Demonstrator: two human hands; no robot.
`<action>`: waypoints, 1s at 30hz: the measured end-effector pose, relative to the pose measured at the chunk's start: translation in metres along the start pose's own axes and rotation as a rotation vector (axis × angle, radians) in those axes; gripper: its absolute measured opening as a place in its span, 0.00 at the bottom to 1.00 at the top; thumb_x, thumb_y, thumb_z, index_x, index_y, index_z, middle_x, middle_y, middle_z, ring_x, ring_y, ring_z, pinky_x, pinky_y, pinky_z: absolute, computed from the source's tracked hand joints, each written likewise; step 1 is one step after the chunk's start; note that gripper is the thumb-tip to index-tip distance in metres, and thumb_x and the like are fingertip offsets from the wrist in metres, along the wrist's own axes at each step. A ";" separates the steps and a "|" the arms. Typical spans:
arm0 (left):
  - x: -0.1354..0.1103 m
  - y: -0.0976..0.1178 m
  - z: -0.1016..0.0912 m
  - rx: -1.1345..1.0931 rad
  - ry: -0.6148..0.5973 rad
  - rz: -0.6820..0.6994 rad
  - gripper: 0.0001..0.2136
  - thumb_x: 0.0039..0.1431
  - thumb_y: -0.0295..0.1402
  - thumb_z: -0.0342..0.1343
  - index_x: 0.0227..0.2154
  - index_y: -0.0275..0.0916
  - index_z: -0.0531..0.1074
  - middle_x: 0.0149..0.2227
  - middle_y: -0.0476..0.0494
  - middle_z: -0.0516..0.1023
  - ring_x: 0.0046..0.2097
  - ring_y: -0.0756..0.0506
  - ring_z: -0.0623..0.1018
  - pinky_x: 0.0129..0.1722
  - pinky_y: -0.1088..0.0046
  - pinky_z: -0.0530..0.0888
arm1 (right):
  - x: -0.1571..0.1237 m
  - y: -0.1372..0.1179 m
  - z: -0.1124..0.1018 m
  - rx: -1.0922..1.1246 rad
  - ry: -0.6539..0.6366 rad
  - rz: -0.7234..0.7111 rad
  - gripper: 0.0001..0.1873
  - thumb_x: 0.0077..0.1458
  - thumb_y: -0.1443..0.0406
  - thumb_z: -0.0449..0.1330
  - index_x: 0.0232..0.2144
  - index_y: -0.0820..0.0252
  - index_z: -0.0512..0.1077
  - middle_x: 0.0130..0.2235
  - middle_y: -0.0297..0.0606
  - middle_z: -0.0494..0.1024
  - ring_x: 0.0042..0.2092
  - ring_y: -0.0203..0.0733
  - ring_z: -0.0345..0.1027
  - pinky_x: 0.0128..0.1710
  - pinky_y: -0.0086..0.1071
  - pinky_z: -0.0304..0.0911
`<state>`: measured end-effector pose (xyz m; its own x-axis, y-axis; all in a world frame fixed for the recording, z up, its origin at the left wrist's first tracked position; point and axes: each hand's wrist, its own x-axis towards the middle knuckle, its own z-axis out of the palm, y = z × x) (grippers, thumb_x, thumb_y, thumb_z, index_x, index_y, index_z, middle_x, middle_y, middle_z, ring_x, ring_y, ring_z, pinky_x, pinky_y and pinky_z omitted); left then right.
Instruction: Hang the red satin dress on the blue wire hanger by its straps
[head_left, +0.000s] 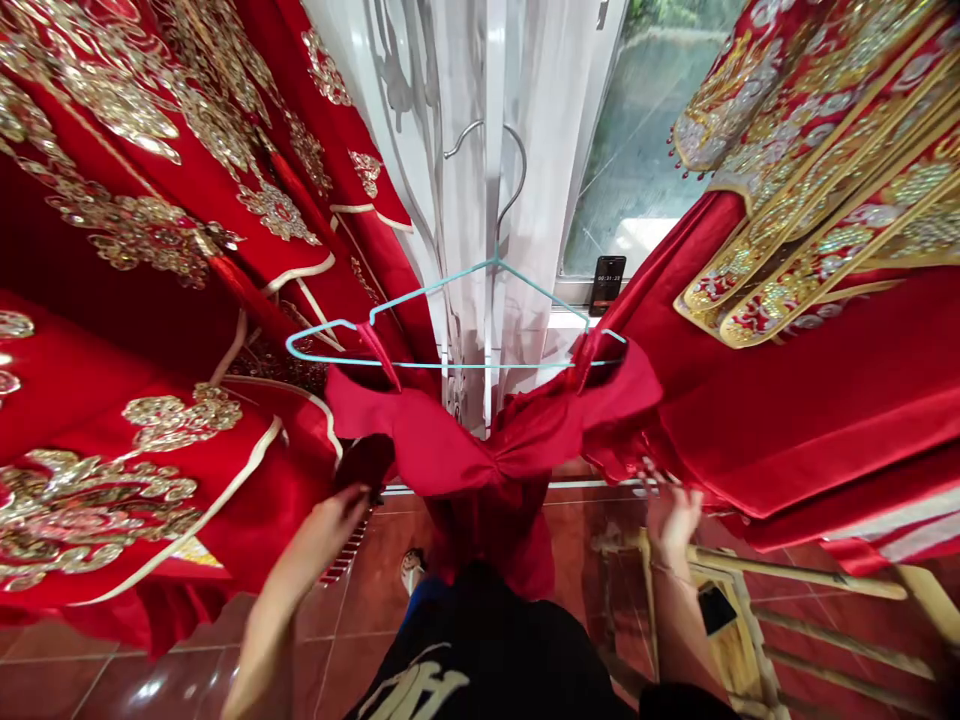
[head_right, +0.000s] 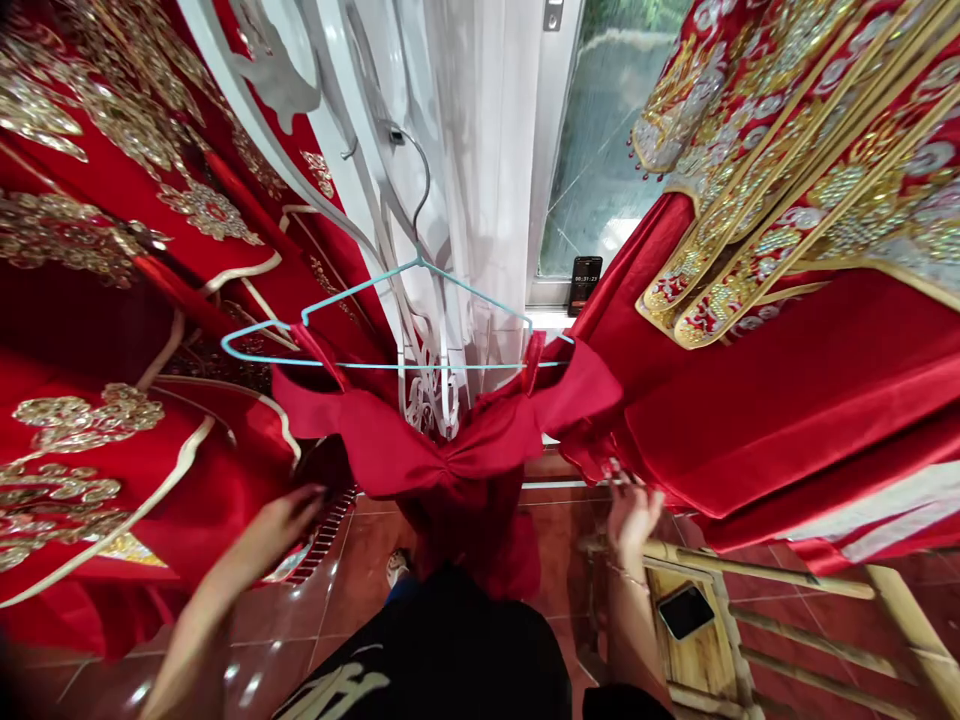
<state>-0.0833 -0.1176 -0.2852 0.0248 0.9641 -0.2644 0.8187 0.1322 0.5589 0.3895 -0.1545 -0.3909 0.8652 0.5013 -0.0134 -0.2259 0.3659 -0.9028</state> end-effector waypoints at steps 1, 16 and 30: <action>-0.009 0.008 -0.014 -0.053 0.044 0.084 0.14 0.61 0.40 0.49 0.36 0.38 0.76 0.38 0.41 0.84 0.40 0.40 0.82 0.45 0.70 0.76 | 0.013 -0.012 0.001 0.037 0.039 -0.044 0.10 0.45 0.62 0.65 0.28 0.56 0.66 0.30 0.28 0.73 0.36 0.40 0.75 0.42 0.43 0.73; 0.000 0.047 -0.040 0.309 1.059 0.999 0.09 0.65 0.31 0.53 0.47 0.45 0.71 0.41 0.42 0.76 0.43 0.41 0.76 0.47 0.60 0.72 | 0.015 -0.140 0.125 -0.585 -0.773 -0.318 0.19 0.57 0.53 0.58 0.47 0.53 0.71 0.47 0.42 0.77 0.34 0.42 0.76 0.32 0.38 0.74; 0.004 0.068 -0.118 0.339 0.064 0.763 0.14 0.69 0.44 0.45 0.35 0.41 0.70 0.31 0.46 0.77 0.31 0.45 0.77 0.35 0.71 0.72 | 0.045 -0.122 0.204 -0.838 -0.834 -0.576 0.28 0.53 0.64 0.52 0.56 0.60 0.73 0.48 0.47 0.80 0.43 0.51 0.77 0.47 0.51 0.73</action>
<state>-0.0949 -0.0770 -0.1553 0.6176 0.7736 0.1415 0.7191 -0.6284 0.2967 0.3643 -0.0166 -0.1935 0.1405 0.8788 0.4561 0.6862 0.2456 -0.6847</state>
